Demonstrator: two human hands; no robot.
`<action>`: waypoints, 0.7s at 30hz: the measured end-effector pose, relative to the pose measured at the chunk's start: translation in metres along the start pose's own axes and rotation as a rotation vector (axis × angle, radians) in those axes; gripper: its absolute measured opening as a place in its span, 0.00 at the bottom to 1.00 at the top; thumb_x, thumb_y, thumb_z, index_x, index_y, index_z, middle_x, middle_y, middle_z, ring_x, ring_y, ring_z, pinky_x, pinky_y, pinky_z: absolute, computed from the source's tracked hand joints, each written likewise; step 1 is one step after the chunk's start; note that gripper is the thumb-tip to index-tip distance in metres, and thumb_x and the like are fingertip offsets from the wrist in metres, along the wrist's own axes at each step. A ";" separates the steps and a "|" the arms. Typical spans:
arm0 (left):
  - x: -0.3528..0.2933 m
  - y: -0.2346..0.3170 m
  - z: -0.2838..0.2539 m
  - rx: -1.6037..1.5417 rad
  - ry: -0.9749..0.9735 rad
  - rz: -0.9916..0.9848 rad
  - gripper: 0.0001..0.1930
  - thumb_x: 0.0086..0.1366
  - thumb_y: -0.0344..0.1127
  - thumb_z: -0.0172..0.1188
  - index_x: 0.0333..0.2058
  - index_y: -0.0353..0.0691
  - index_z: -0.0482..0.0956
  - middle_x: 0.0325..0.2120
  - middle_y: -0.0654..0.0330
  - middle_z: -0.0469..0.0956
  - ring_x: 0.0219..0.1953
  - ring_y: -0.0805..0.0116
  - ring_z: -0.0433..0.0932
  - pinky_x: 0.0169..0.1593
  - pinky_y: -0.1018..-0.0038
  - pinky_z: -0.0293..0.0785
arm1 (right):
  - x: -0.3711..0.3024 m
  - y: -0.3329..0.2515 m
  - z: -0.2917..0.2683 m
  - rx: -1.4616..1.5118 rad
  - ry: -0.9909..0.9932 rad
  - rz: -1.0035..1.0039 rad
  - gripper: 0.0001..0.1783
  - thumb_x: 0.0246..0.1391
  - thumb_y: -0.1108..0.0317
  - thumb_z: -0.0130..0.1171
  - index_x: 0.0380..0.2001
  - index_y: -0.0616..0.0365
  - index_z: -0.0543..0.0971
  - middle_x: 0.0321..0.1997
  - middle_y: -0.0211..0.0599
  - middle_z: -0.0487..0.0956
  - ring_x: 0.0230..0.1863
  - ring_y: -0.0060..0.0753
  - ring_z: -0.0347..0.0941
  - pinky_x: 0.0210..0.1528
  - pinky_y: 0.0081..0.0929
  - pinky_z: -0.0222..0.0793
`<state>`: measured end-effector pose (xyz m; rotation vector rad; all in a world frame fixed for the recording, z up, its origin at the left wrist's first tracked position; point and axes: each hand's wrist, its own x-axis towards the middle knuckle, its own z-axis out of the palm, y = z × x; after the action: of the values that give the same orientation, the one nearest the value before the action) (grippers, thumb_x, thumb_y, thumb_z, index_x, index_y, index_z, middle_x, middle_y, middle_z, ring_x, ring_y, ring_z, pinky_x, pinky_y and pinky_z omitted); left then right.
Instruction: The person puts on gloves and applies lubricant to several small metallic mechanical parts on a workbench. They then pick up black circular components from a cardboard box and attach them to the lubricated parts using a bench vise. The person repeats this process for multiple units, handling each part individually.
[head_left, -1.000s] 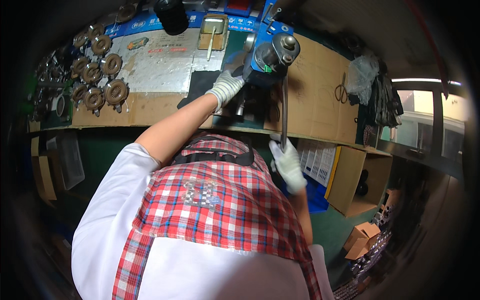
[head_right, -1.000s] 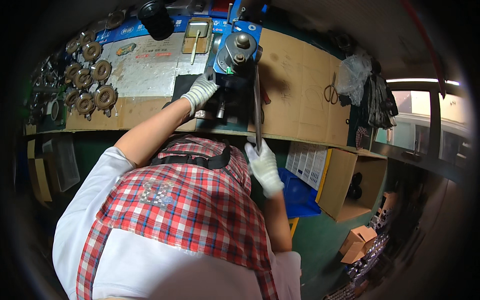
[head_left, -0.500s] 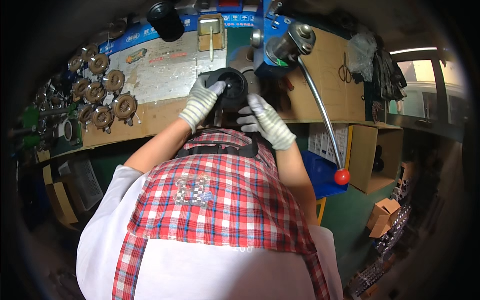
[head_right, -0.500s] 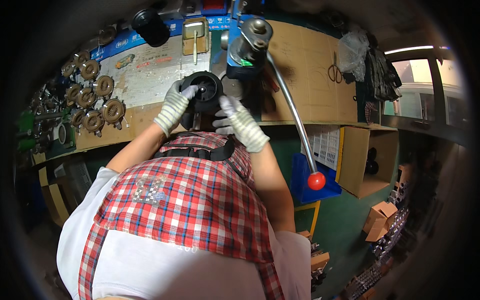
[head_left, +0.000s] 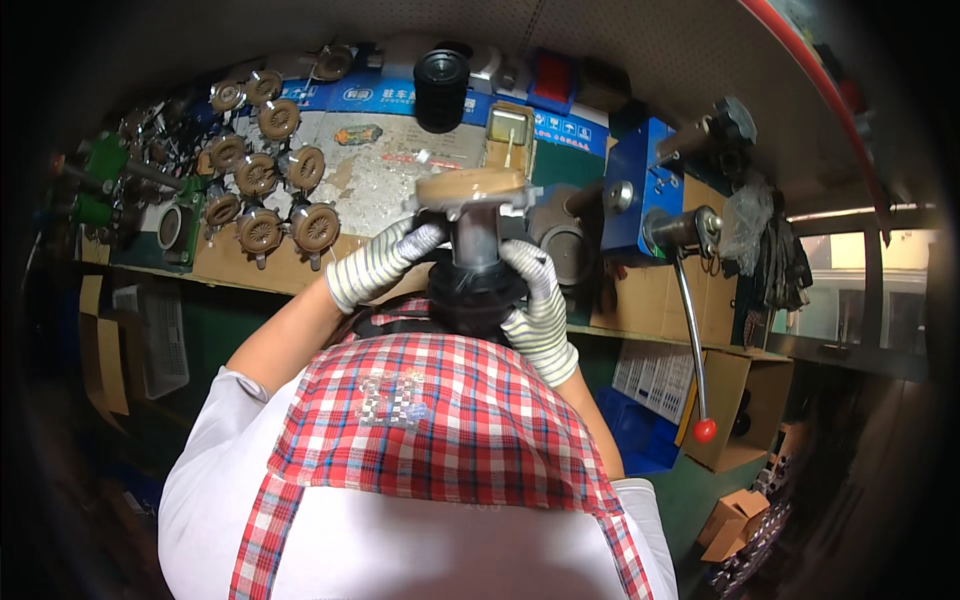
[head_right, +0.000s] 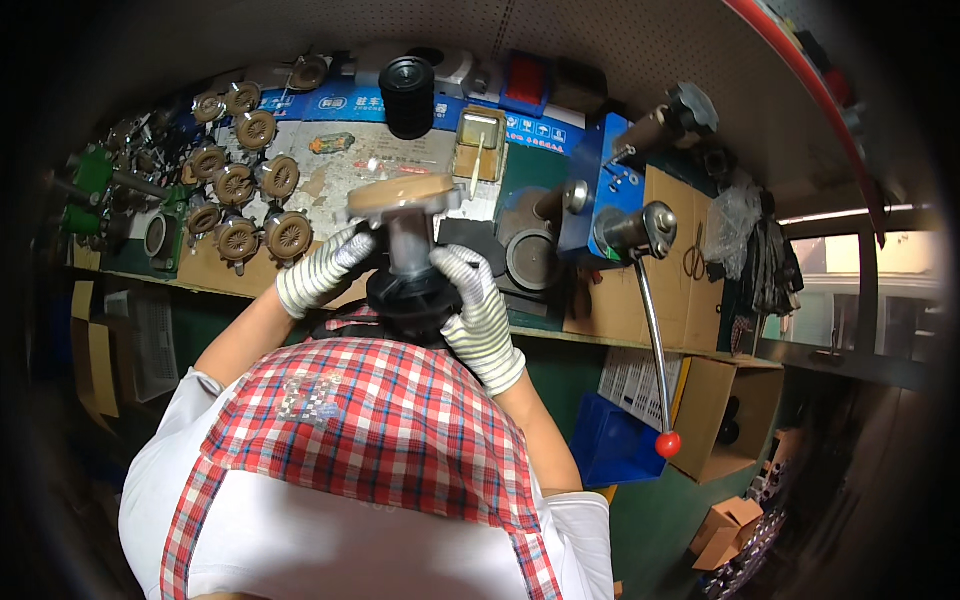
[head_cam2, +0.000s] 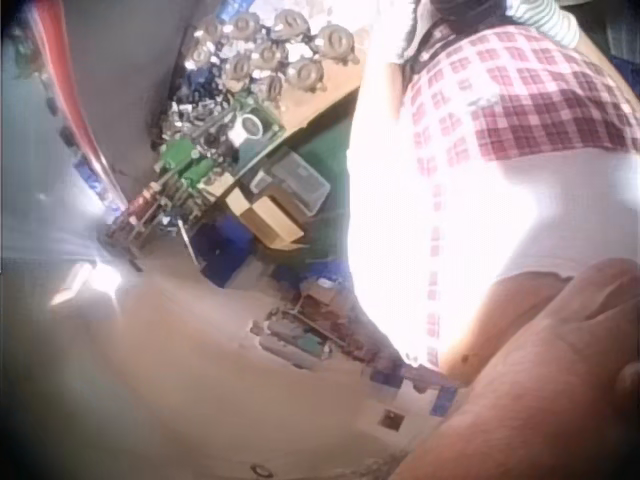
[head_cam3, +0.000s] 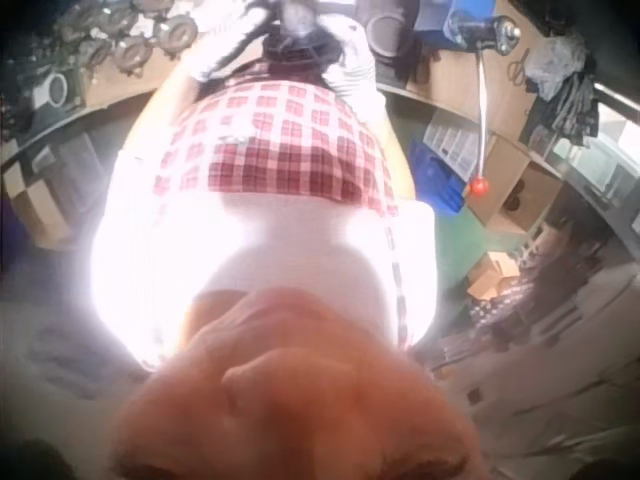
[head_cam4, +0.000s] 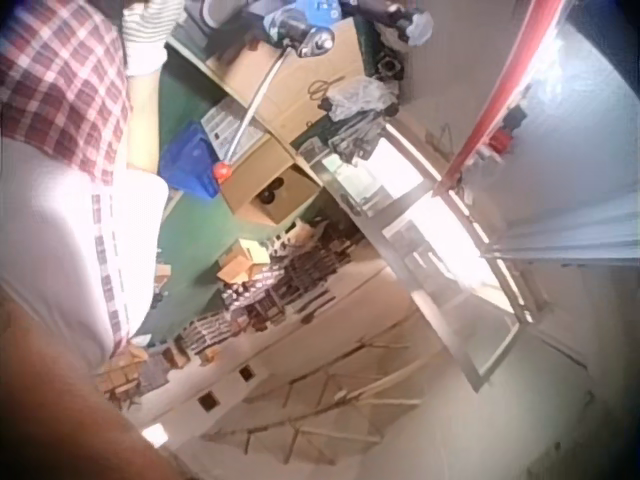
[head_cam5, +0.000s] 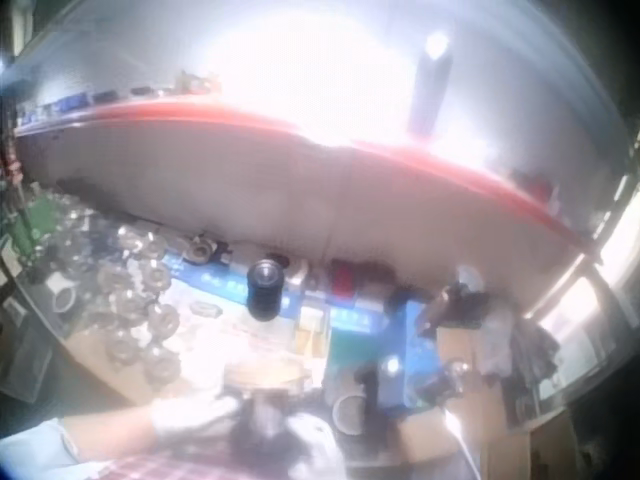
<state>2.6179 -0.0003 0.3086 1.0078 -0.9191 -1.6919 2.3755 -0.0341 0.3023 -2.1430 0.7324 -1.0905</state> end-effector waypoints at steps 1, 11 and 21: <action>0.003 0.002 -0.009 0.005 -0.013 0.039 0.35 0.65 0.53 0.64 0.63 0.39 0.67 0.56 0.60 0.74 0.56 0.69 0.73 0.60 0.68 0.70 | -0.003 0.002 0.006 0.014 -0.009 -0.047 0.35 0.46 0.62 0.73 0.59 0.51 0.72 0.54 0.47 0.74 0.55 0.50 0.74 0.56 0.39 0.72; 0.009 0.003 -0.005 0.060 0.039 0.001 0.33 0.62 0.47 0.69 0.61 0.37 0.69 0.51 0.61 0.77 0.52 0.73 0.72 0.57 0.71 0.70 | -0.017 0.010 0.028 -0.005 0.054 0.019 0.34 0.47 0.65 0.70 0.59 0.54 0.72 0.56 0.47 0.74 0.57 0.51 0.72 0.59 0.40 0.69; 0.039 -0.073 0.038 0.289 0.194 0.107 0.33 0.61 0.48 0.70 0.56 0.31 0.69 0.45 0.52 0.81 0.47 0.64 0.79 0.52 0.66 0.75 | -0.070 0.011 -0.013 0.213 -0.099 0.526 0.62 0.49 0.51 0.71 0.75 0.55 0.41 0.75 0.51 0.50 0.75 0.53 0.51 0.75 0.46 0.49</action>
<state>2.5498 -0.0118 0.2495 1.2656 -1.0873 -1.3703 2.3270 0.0048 0.2651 -1.6758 1.0092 -0.7368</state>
